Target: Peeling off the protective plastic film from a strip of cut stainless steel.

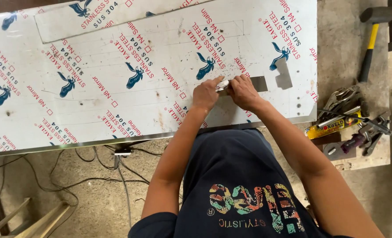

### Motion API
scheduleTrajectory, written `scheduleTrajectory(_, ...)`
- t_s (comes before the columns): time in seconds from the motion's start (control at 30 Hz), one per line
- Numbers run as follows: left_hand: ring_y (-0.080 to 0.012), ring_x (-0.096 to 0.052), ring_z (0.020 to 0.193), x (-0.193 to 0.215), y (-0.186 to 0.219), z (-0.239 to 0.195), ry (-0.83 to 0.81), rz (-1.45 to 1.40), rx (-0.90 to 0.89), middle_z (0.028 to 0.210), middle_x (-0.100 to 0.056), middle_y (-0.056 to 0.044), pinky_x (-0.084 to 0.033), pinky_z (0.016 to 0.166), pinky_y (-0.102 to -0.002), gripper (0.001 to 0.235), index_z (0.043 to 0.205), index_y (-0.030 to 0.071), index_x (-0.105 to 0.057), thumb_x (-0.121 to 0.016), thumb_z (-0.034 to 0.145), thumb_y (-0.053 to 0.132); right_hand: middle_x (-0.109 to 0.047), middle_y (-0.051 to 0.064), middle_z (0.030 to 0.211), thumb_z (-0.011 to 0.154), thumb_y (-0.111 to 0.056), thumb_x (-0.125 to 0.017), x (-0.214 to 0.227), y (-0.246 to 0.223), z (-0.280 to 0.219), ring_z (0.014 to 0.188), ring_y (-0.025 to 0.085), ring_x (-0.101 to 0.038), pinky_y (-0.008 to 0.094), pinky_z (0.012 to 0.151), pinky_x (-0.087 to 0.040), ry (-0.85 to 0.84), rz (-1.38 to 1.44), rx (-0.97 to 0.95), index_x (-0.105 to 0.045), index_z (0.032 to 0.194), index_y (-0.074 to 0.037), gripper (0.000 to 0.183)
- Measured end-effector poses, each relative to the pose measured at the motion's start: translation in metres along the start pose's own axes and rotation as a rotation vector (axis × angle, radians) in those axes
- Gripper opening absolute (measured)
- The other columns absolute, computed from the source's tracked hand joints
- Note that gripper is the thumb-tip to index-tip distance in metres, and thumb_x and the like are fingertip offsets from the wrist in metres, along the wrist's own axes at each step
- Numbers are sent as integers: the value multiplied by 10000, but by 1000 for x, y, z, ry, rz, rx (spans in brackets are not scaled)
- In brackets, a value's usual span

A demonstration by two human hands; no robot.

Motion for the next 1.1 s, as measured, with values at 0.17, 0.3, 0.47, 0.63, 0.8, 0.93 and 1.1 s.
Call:
scheduleTrajectory(0.17,-280,-740,800,-35,-12,9,-91,186,-96,903,-734,-84,-593,727,-403,359,1160,261,-736,-615,898,46,-626,160,1054,962,-151,-676,12,9,-4,1061,344,-550,457,974,-430,26,85,-102,-649,1031,-7,162)
scheduleTrajectory(0.3,-282,-746,849,-40,-1,21,-157,281,-222,940,-742,-107,-595,749,-406,175,1045,147,-701,-577,956,61,-663,126,1041,867,-86,-746,21,6,-1,1058,327,-567,423,955,-474,103,127,-145,-739,1022,-58,158)
scheduleTrajectory(0.47,-312,-736,915,-51,-11,32,-326,268,-124,977,-751,-145,-579,791,-433,140,1045,84,-661,-567,942,98,-677,100,1040,787,-63,-787,12,4,3,1039,318,-572,410,934,-489,170,105,-106,-777,1035,-88,249)
scheduleTrajectory(0.63,-346,-707,982,-48,-25,25,-347,46,19,1026,-746,-167,-550,858,-446,268,1083,93,-689,-549,855,84,-675,58,1028,758,-53,-787,14,-6,4,1045,289,-572,417,936,-474,171,65,-44,-770,1041,-112,289)
scheduleTrajectory(0.8,-350,-705,955,-30,-29,17,-329,-71,44,1007,-746,-179,-546,840,-439,259,1077,69,-697,-566,854,61,-658,67,1034,813,-78,-768,13,-15,13,1051,287,-551,425,933,-444,44,114,-14,-723,1055,-90,246)
scheduleTrajectory(0.93,-315,-724,865,6,-19,17,-273,-259,35,957,-754,-178,-555,797,-396,203,1064,31,-694,-606,880,33,-650,85,1059,909,-91,-717,12,-14,31,1045,292,-555,403,938,-464,-97,225,-71,-678,1011,-47,118)
scheduleTrajectory(1.1,-286,-655,779,33,-17,14,-215,-575,43,892,-725,-183,-534,729,-364,138,1060,-6,-673,-659,982,106,-659,123,1037,934,-112,-681,52,-45,48,976,282,-621,402,868,-512,-189,431,-104,-669,1023,-18,131)
Point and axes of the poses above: each hand's wrist, its own z-axis towards the middle knuckle, its own x-axis out of the back of the hand, y = z × x, the point moved 8 cm from there along z, towards the middle knuckle
